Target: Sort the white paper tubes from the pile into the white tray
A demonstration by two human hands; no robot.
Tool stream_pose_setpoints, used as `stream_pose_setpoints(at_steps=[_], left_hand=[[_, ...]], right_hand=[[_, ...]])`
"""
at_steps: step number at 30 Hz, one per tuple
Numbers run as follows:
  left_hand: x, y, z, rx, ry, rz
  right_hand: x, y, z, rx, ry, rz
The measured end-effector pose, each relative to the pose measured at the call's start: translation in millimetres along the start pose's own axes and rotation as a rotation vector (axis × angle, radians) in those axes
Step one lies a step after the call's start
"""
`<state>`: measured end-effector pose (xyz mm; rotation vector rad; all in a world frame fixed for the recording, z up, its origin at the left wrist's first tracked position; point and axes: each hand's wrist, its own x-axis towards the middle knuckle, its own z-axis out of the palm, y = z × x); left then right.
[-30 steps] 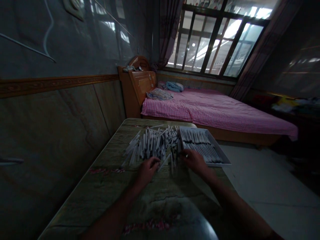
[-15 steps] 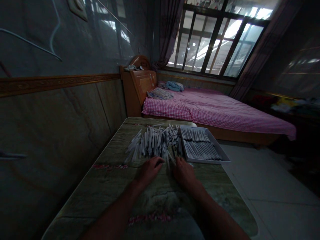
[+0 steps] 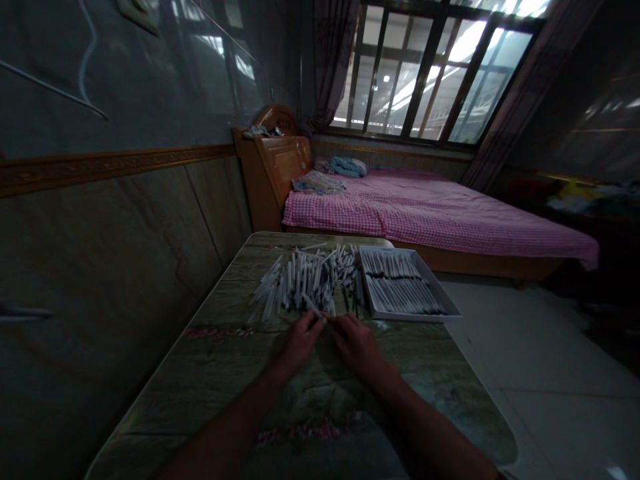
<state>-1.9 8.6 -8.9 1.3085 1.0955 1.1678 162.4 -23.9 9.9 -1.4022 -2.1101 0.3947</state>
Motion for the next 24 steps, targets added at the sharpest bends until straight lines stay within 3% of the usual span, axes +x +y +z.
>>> stream_pose_setpoints(at_steps=[4, 7, 24], left_hand=[[3, 2, -2.9, -0.178, 0.1, -0.132], [5, 4, -5.1, -0.256, 0.136, -0.152], [3, 5, -5.4, -0.271, 0.117, -0.156]], right_hand=[[4, 12, -8, -0.278, 0.002, 0.224], [8, 19, -14, -0.436, -0.064, 0.312], [5, 9, -36, -0.576, -0.233, 0.395]])
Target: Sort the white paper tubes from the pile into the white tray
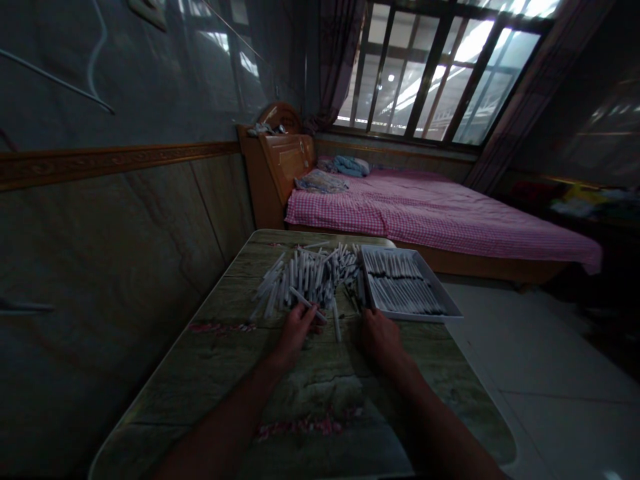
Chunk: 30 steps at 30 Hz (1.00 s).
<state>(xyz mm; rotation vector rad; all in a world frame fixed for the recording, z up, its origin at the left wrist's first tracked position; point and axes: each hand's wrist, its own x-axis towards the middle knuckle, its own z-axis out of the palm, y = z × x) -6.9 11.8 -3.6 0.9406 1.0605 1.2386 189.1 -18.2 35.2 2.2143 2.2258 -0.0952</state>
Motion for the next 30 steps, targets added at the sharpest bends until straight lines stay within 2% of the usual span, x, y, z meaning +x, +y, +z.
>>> stream_pose_setpoints(at_steps=[16, 21, 25, 27, 30], left_hand=[[2, -4, -0.3, -0.091, -0.007, -0.039], [3, -5, -1.8, -0.193, 0.014, -0.008], [6, -4, -4.0, -0.309, 0.068, -0.035], [8, -3, -5.1, -0.356, 0.084, -0.049], [10, -2, -6.7, -0.427, 0.099, -0.07]], right_hand=[[-6, 2, -9, -0.064, -0.086, -0.01], [-6, 7, -3, -0.044, -0.077, -0.04], [-7, 8, 1, -0.029, -0.079, -0.035], [-7, 7, 0, 0.0, -0.057, -0.013], [-7, 4, -1, 0.127, 0.048, -0.048]])
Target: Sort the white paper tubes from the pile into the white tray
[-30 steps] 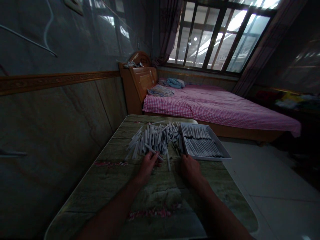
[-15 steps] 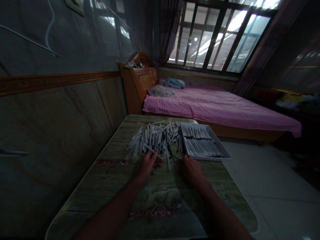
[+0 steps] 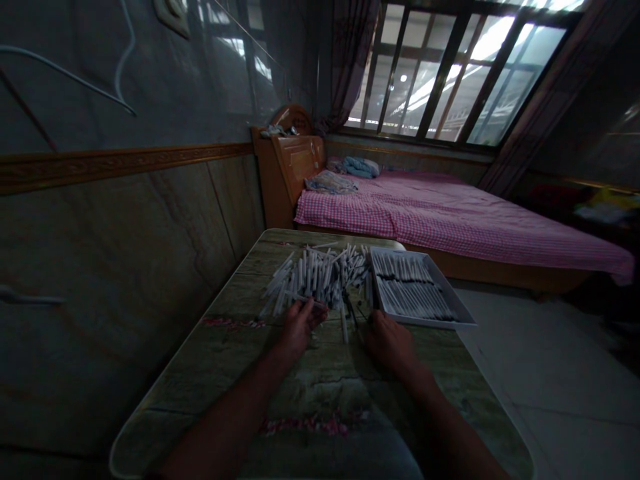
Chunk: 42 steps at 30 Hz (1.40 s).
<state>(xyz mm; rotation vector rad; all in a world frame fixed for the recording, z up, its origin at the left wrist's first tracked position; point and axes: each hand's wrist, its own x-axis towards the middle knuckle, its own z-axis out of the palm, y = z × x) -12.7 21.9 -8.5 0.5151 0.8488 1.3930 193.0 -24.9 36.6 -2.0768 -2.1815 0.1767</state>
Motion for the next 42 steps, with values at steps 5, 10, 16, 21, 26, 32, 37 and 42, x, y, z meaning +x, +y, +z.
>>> stream_pose_setpoints(at_steps=[5, 10, 16, 21, 26, 32, 37, 42], left_hand=[[2, 2, -1.5, -0.073, 0.009, -0.042], [3, 0, -3.2, -0.084, -0.011, -0.057], [0, -2, -2.4, -0.02, -0.051, -0.035], [-3, -1, -2.3, 0.083, -0.099, 0.02], [-8, -2, 0.1, 0.144, -0.106, -0.021], [-15, -5, 6.8, 0.023, -0.137, -0.137], [-8, 9, 6.3, -0.186, 0.008, -0.169], [-8, 13, 7.9, -0.224, 0.006, -0.228]], right_hand=[[-2, -9, 4, 0.198, 0.09, -0.253], [-5, -16, 10, 0.234, 0.087, -0.328], [-6, -16, 8, 0.208, 0.069, -0.291], [-6, -12, 6, 0.178, 0.132, -0.346], [-5, -8, 15, 0.193, 0.259, -0.434], [3, -9, 25, 0.678, 0.264, -0.367], [16, -5, 34, 0.57, 0.303, -0.2], [24, -15, 38, 0.164, 0.188, -0.171]])
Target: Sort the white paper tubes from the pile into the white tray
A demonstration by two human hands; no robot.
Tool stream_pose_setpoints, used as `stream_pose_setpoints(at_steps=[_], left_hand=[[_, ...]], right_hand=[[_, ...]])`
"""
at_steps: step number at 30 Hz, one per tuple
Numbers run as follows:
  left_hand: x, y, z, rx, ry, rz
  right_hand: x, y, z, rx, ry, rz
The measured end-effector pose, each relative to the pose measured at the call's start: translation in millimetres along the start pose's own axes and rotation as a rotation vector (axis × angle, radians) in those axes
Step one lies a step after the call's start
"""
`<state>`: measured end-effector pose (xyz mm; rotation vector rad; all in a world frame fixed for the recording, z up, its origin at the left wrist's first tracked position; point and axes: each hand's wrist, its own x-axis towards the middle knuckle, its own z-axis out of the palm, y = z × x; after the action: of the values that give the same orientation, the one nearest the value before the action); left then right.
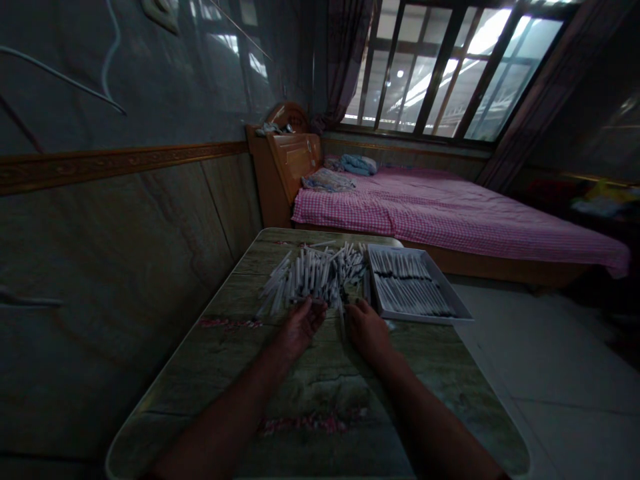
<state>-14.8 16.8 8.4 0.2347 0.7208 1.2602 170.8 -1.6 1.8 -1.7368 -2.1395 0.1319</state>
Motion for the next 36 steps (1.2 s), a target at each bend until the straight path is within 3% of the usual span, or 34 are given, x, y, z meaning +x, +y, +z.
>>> stream_pose_setpoints(at_steps=[4, 8, 15, 23, 28, 36], left_hand=[[0, -6, -1.7, 0.072, -0.032, 0.01], [1, -13, -4.6, 0.152, -0.063, 0.05], [0, -19, -6.7, 0.215, -0.119, 0.078], [0, -21, -7.8, 0.238, -0.125, 0.102], [-2, -22, -6.2, 0.261, -0.147, 0.109], [-4, -23, -3.6, 0.296, -0.135, 0.131]], right_hand=[[6, -6, 3, -0.137, -0.054, 0.03], [7, -2, 3, -0.11, -0.021, 0.056], [-1, 3, 6, 0.49, 0.209, 0.051], [-4, -15, 9, 0.883, 0.2, 0.176], [-5, -15, 10, 0.924, 0.169, 0.194], [-6, -12, 8, 0.853, 0.227, 0.131]])
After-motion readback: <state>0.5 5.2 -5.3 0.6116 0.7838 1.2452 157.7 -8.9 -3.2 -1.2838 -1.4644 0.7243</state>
